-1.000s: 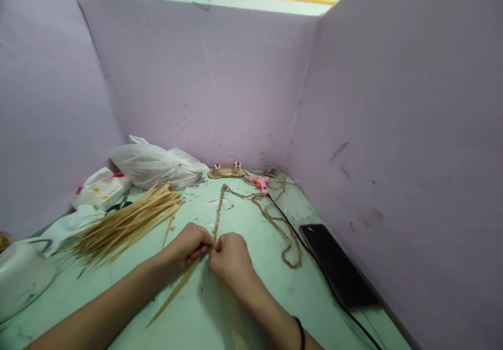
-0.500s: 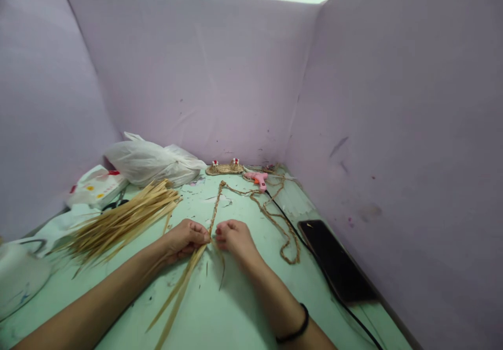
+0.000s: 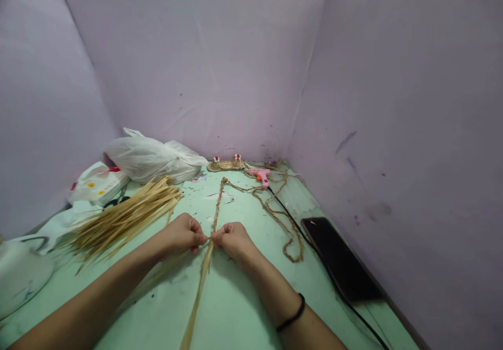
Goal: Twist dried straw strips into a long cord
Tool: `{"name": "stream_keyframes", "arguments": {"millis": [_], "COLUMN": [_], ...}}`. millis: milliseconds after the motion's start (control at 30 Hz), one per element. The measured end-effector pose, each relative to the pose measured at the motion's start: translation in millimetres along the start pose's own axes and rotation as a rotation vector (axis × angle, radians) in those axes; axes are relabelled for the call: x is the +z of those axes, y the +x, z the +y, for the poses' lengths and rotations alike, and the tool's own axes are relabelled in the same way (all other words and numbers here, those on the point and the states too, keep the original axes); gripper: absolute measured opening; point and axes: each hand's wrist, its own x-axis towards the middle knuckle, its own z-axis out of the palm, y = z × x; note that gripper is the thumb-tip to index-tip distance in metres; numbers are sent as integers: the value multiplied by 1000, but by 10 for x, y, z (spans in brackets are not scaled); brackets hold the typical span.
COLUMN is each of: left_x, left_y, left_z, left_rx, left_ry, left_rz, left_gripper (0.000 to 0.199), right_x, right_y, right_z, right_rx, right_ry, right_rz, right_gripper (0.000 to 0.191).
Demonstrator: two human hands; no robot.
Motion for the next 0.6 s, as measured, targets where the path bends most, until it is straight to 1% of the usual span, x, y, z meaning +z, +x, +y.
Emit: {"name": "stream_keyframes", "arguments": {"millis": [33,100,167,233,267,333,400,433,467,500,533,600], "left_x": [18,120,276,406,437,408,287,216,153,104,75,73], "left_y": [-38,-121,-200,-256,-269,-257,-202,-163,-122,-82,-44,17], "left_z": [27,82,130,166,179,194,189,178,161,139,113,62], "left_rx": [6,34,91,140,162,191,190,166,108,36,-29,-119], "left_ry": [48,157,291,391,410,370,240,147,30,-101,-235,-473], "left_rz": [23,75,184,295,309,262,220,248,262,221,143,-87], "left_gripper": [17,18,17,14,13,14,21,22,21,20,19,19], "right_x": [6,20,30,29,24,8,-13,-24,-36,-47,-57,-75], "right_y": [-11,-23,-21,-5,5,23,30,27,20,11,0,-18], "right_z": [-2,7,36,74,91,115,119,116,108,99,87,64], "right_rx": [1,1,3,6,1,-13,-22,-21,-19,-22,-27,-37], "right_ry": [22,101,189,233,238,242,263,277,291,302,310,312], "right_rz": [-3,-5,7,16,4,-37,-75,-86,-98,-117,-139,-179], "right_gripper": [12,8,1,4,5,4,4,6,9,11,11,11]}}
